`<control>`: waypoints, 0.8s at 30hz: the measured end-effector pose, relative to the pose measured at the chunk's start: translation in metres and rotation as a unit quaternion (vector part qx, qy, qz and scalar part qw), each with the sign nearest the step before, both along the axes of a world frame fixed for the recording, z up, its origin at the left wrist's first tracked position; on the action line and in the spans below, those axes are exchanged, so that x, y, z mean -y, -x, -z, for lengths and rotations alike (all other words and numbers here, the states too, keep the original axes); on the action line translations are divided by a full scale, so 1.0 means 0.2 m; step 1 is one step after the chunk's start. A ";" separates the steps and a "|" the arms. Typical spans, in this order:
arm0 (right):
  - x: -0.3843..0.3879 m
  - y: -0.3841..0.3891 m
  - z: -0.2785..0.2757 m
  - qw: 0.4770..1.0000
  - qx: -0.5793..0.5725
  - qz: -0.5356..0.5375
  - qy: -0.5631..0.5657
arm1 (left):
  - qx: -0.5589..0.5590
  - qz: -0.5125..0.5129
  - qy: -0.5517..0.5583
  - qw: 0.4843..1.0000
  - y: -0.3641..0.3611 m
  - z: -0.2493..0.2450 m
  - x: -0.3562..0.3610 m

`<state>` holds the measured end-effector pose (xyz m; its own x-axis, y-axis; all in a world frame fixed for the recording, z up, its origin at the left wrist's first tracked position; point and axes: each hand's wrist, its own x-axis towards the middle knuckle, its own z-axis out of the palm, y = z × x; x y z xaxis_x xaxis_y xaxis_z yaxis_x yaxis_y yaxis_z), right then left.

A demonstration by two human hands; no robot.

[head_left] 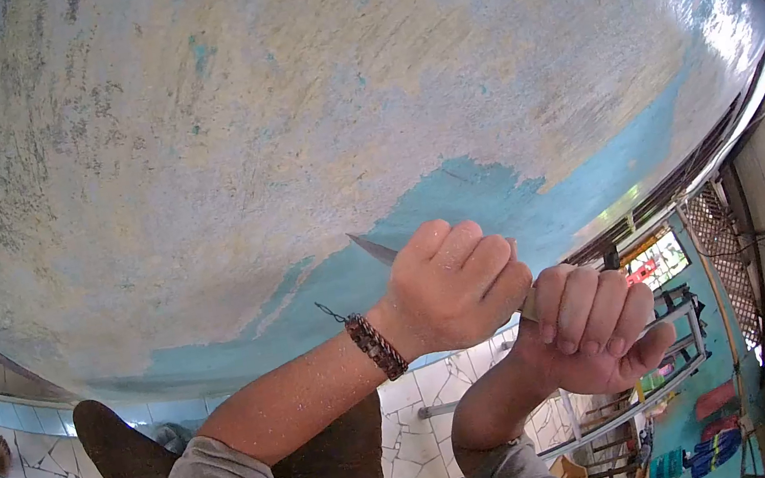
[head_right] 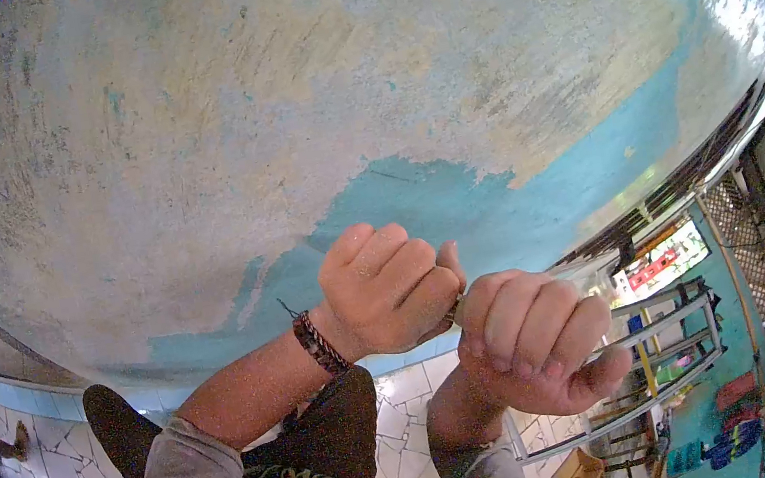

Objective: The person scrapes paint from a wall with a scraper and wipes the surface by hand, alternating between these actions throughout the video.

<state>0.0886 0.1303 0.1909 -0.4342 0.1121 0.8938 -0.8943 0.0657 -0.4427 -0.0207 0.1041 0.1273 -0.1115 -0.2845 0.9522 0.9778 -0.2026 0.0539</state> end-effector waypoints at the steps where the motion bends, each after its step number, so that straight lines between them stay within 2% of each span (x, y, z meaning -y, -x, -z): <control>1: 0.01 0.01 0.02 1.000 -0.003 0.005 0.001 | -0.002 -0.007 -0.003 1.000 0.01 0.00 0.00; 5: 0.03 0.06 0.05 0.998 0.019 0.006 -0.051 | 0.003 -0.045 -0.008 0.999 0.05 0.08 0.04; 8: 0.11 0.06 0.01 0.995 -0.033 0.061 -0.068 | -0.001 -0.042 -0.035 0.999 0.05 0.05 0.05; 12: 0.11 0.04 0.01 0.990 0.024 0.078 -0.111 | -0.011 -0.022 -0.035 0.999 0.07 0.05 0.07; 15: 0.15 0.02 -0.04 0.976 0.053 0.090 -0.188 | 0.003 -0.006 -0.039 0.999 0.01 0.04 0.08; 18: 0.14 0.04 -0.03 0.980 0.050 0.093 -0.170 | 0.004 -0.023 -0.034 0.999 0.06 0.06 0.09; 19: 0.14 0.08 -0.01 0.988 0.035 0.079 -0.130 | 0.004 -0.030 -0.028 0.999 0.07 0.08 0.09; 24: 0.12 0.08 -0.05 0.989 0.048 0.047 -0.131 | 0.023 -0.022 -0.046 0.998 0.05 0.05 0.06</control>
<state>0.0726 0.1064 0.2014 -0.5176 -0.0732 0.8525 -0.8330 0.2709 -0.4825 -0.0309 0.0921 0.1180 -0.1395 -0.3751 0.9164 0.9827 -0.1662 0.0816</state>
